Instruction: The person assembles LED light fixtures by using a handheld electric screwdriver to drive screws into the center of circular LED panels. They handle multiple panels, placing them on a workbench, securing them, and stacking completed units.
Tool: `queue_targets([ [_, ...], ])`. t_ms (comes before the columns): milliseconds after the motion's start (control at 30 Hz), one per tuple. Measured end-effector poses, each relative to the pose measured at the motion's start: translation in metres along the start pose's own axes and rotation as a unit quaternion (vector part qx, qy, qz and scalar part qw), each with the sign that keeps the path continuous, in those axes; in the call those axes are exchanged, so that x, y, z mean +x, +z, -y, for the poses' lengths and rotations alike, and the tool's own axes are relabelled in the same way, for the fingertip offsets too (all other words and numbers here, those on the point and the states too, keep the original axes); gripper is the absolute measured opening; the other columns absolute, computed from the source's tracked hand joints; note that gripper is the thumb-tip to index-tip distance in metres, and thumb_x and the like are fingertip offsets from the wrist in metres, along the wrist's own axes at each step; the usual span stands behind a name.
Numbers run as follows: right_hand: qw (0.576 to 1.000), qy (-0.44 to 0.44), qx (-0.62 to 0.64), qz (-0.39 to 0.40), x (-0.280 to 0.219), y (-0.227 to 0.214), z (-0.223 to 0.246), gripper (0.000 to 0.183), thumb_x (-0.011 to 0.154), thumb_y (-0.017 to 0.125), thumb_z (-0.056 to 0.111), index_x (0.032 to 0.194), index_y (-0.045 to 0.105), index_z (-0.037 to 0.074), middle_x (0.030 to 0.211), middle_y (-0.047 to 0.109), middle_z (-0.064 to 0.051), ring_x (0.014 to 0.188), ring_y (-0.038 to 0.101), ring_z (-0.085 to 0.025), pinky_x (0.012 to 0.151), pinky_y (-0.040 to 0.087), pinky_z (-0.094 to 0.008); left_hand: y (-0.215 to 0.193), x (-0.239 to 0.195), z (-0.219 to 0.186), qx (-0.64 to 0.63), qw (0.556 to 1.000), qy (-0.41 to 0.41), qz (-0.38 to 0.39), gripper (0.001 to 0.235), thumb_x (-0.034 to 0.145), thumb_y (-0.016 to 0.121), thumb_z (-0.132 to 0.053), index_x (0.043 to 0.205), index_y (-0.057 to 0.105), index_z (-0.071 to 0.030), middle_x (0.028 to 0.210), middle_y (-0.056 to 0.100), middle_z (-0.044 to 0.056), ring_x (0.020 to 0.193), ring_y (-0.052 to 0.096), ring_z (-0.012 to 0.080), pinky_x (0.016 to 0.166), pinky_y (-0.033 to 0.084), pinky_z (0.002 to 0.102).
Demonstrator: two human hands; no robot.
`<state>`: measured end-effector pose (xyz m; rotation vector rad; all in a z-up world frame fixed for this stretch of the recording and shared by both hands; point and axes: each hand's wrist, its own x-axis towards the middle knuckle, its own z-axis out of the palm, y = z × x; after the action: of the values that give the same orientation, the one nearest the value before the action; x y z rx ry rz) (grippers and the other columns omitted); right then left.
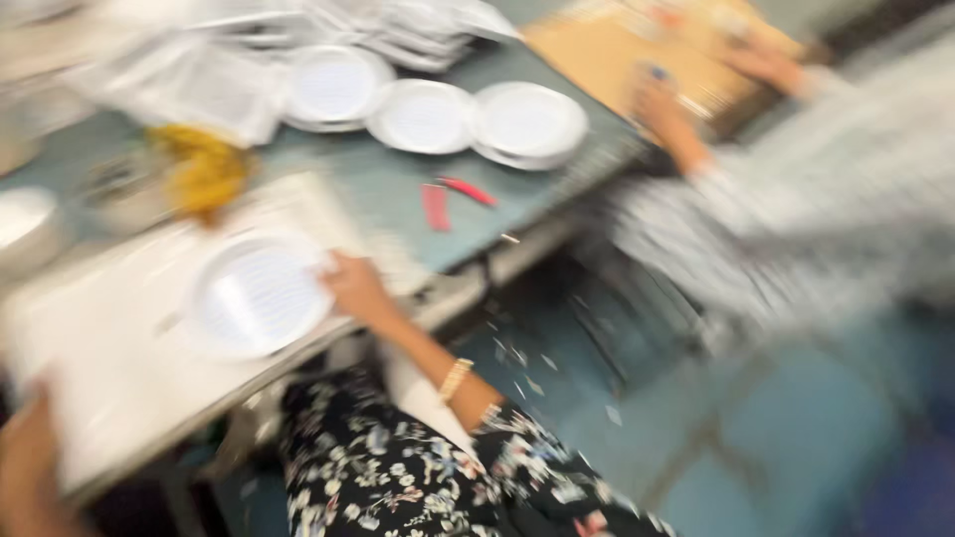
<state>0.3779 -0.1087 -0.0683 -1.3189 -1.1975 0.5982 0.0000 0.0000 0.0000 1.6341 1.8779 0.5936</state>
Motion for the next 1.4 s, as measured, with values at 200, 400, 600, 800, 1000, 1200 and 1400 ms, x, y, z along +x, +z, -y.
queue_targets([
  [200,0.995,-0.034,-0.09,0.03,0.01,-0.026,0.064,0.027,0.094,0.069,0.024,0.09,0.064,-0.003,0.058,0.061,-0.014,0.046,0.064,-0.021,0.047,0.046,-0.037,-0.01,-0.011,0.075,-0.027,0.992,-0.09,-0.082,0.106,0.096,0.048,-0.084,0.108,0.07,0.019,0.098,0.068,0.039,0.1,0.068,0.0469,0.089,0.05,0.054],
  [400,0.995,-0.023,-0.076,0.066,0.016,-0.034,0.055,0.027,0.097,0.072,0.021,0.09,0.063,-0.003,0.068,0.065,-0.013,0.054,0.056,-0.011,0.046,0.044,-0.03,0.0,-0.006,0.075,-0.072,0.986,-0.103,-0.105,0.107,0.084,0.049,-0.085,0.111,0.067,0.017,0.107,0.069,0.04,0.109,0.07,0.0484,0.094,0.053,0.053],
  [600,0.99,0.074,0.014,0.12,0.014,-0.034,0.069,0.024,0.098,0.062,0.018,0.103,0.067,-0.005,0.06,0.063,-0.014,0.04,0.054,-0.016,0.039,0.038,-0.031,0.001,-0.011,0.063,-0.083,0.981,-0.122,-0.125,0.113,0.081,0.052,-0.087,0.128,0.059,0.015,0.12,0.065,0.04,0.116,0.065,0.0474,0.103,0.049,0.048],
  [800,0.989,0.09,-0.004,0.115,0.004,-0.035,0.098,0.027,0.098,0.061,0.019,0.11,0.065,-0.005,0.06,0.064,-0.011,0.043,0.057,-0.015,0.04,0.042,-0.029,-0.005,-0.02,0.053,-0.097,0.979,-0.129,-0.123,0.112,0.078,0.054,-0.085,0.128,0.061,0.014,0.12,0.066,0.037,0.117,0.067,0.0448,0.102,0.051,0.046],
  [1000,0.99,0.084,-0.021,0.111,0.004,-0.032,0.098,0.028,0.1,0.062,0.019,0.108,0.066,-0.007,0.06,0.063,-0.013,0.044,0.056,-0.016,0.042,0.041,-0.029,-0.007,-0.022,0.048,-0.105,0.979,-0.13,-0.121,0.11,0.077,0.055,-0.084,0.127,0.06,0.014,0.12,0.066,0.036,0.116,0.067,0.0432,0.101,0.051,0.046],
  [1200,0.991,0.05,0.006,0.12,0.001,-0.033,0.091,0.03,0.102,0.06,0.02,0.107,0.066,-0.009,0.063,0.064,-0.01,0.046,0.058,-0.014,0.042,0.042,-0.027,-0.006,-0.027,0.049,-0.103,0.978,-0.14,-0.116,0.106,0.08,0.052,-0.083,0.127,0.063,0.012,0.122,0.067,0.035,0.118,0.067,0.0435,0.101,0.051,0.047],
  [1400,0.991,0.057,0.001,0.123,0.003,-0.034,0.091,0.03,0.101,0.06,0.02,0.109,0.066,-0.008,0.061,0.063,-0.01,0.045,0.057,-0.014,0.041,0.042,-0.027,-0.009,-0.033,0.039,-0.102,0.976,-0.143,-0.13,0.106,0.082,0.054,-0.083,0.13,0.061,0.011,0.125,0.065,0.035,0.12,0.064,0.0444,0.102,0.05,0.048],
])
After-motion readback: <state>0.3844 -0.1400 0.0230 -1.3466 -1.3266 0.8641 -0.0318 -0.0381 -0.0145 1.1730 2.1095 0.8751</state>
